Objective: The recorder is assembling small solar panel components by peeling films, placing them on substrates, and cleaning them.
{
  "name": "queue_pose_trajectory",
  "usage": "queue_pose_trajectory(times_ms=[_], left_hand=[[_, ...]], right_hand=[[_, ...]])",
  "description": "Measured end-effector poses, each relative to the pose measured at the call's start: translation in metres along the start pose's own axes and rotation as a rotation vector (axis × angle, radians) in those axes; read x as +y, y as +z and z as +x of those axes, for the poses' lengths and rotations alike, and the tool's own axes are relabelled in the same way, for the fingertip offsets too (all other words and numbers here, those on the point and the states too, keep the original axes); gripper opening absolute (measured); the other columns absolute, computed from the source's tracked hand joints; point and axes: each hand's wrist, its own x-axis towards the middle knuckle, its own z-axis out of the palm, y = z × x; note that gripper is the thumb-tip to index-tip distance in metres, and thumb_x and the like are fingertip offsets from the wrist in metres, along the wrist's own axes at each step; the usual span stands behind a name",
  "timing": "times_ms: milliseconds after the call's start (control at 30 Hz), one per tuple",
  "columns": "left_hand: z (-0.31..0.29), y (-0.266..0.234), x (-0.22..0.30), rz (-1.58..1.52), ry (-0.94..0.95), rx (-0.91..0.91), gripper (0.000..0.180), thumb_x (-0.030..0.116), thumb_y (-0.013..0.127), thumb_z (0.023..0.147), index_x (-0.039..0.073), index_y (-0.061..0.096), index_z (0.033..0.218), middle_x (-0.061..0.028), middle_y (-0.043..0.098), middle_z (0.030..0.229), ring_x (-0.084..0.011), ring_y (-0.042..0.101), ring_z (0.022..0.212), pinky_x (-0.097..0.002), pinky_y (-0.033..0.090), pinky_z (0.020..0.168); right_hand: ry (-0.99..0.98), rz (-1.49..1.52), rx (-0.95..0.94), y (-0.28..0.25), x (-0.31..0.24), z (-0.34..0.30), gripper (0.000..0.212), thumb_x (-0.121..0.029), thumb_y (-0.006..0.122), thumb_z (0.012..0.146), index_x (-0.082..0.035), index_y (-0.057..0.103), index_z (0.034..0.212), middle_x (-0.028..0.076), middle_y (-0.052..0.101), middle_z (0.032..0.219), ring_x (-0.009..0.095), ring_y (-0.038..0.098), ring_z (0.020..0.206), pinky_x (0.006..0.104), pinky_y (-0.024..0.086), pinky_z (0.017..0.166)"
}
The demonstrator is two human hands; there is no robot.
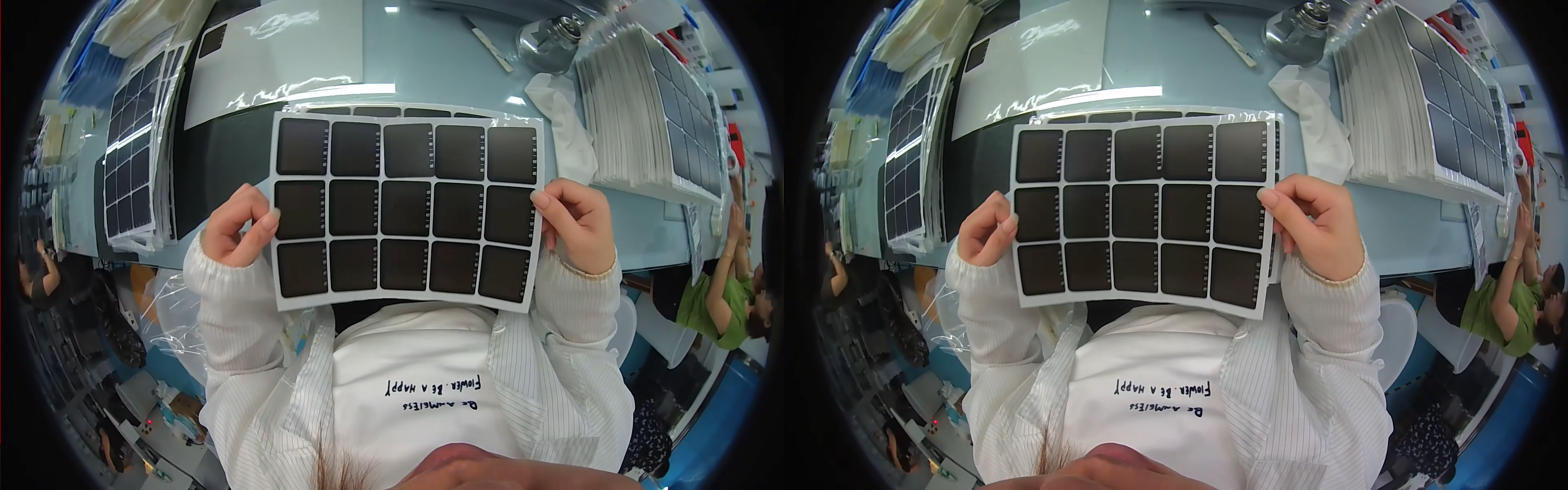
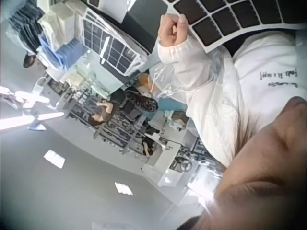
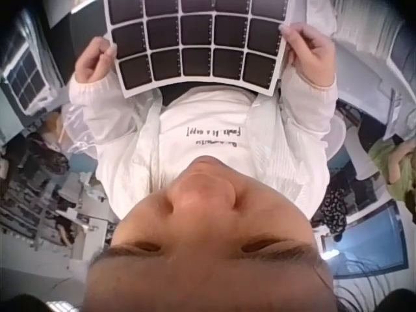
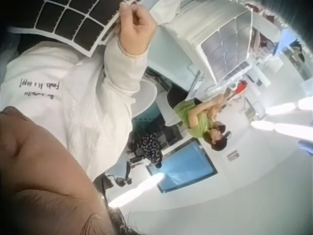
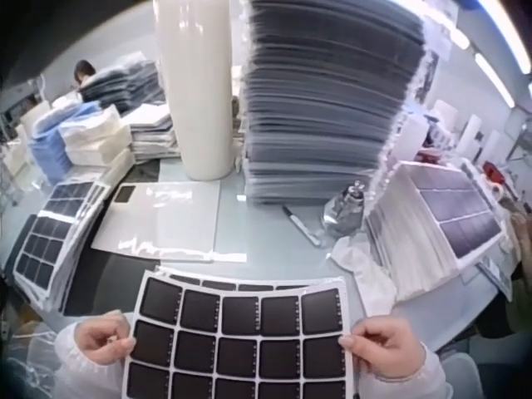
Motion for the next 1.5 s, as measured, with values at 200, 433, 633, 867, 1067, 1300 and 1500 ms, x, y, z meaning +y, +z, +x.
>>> queue_pose_trajectory(times_ms=[200, 433, 633, 867, 1067, 1300, 1500], left_hand=[[-0.009, -0.012, -0.007, -0.207, 0.072, -0.084, 0.02, 0.007, 0.056, 0.078, 0.004, 0.049, 0.059, -0.0036, 0.049, 0.063, -0.0155, 0.042, 0.064, -0.0285, 0.034, 0.063], [-0.015, -0.013, 0.004, -0.329, 0.056, -0.107, 0.022, 0.01, 0.055, 0.079, 0.002, 0.05, 0.058, -0.0074, 0.057, 0.071, -0.0202, 0.053, 0.075, -0.0334, 0.04, 0.076], [-0.018, -0.015, 0.003, -0.318, 0.05, -0.122, 0.023, 0.012, 0.056, 0.079, 0.002, 0.05, 0.059, -0.0089, 0.058, 0.074, -0.0202, 0.053, 0.076, -0.0338, 0.041, 0.075], [-0.024, -0.017, -0.002, -0.328, 0.032, -0.101, 0.024, 0.012, 0.055, 0.08, 0.002, 0.048, 0.06, -0.0096, 0.057, 0.075, -0.0166, 0.051, 0.072, -0.0292, 0.04, 0.069], [-0.021, -0.01, -0.009, -0.462, -0.109, -0.026, 0.026, 0.016, 0.051, 0.083, 0.006, 0.043, 0.061, -0.0116, 0.057, 0.092, -0.0147, 0.053, 0.082, -0.0285, 0.041, 0.076], [-0.015, -0.005, -0.004, -0.536, -0.176, -0.016, 0.026, 0.017, 0.051, 0.082, 0.007, 0.04, 0.061, -0.009, 0.054, 0.091, -0.012, 0.05, 0.078, -0.0254, 0.04, 0.074], [-0.013, -0.004, -0.002, -0.518, -0.179, 0.019, 0.025, 0.018, 0.051, 0.083, 0.008, 0.041, 0.063, -0.0086, 0.054, 0.091, -0.0109, 0.051, 0.077, -0.0238, 0.041, 0.072]], right_hand=[[0.001, 0.179, 0.033, -0.01, -0.009, -0.02, 0.018, -0.01, 0.059, 0.084, 0.0, 0.058, 0.069, -0.001, 0.051, 0.056, 0.003, 0.04, 0.043, 0.0177, 0.029, 0.04], [-0.098, 0.141, -0.044, -0.014, -0.014, -0.034, 0.018, -0.006, 0.059, 0.082, 0.001, 0.056, 0.065, 0.001, 0.051, 0.056, 0.004, 0.041, 0.043, 0.0183, 0.028, 0.04], [-0.127, 0.119, -0.055, -0.014, -0.015, -0.036, 0.018, -0.005, 0.059, 0.082, 0.001, 0.056, 0.065, 0.002, 0.053, 0.058, 0.004, 0.042, 0.042, 0.0189, 0.028, 0.039], [-0.124, 0.169, -0.062, -0.012, -0.015, -0.036, 0.018, -0.006, 0.058, 0.083, 0.001, 0.057, 0.066, 0.001, 0.053, 0.057, 0.004, 0.041, 0.043, 0.0187, 0.028, 0.04], [-0.014, 0.383, 0.02, -0.009, -0.01, -0.03, 0.018, -0.01, 0.057, 0.085, -0.001, 0.057, 0.069, -0.001, 0.051, 0.056, 0.002, 0.038, 0.042, 0.0173, 0.026, 0.039], [-0.011, 0.453, 0.018, -0.012, -0.006, -0.019, 0.017, -0.008, 0.05, 0.086, 0.001, 0.052, 0.072, 0.004, 0.054, 0.061, 0.004, 0.037, 0.04, 0.0187, 0.027, 0.038], [-0.038, 0.489, 0.052, -0.01, -0.005, -0.017, 0.019, -0.012, 0.053, 0.086, -0.001, 0.054, 0.071, 0.001, 0.051, 0.058, 0.003, 0.036, 0.041, 0.0175, 0.026, 0.038]])
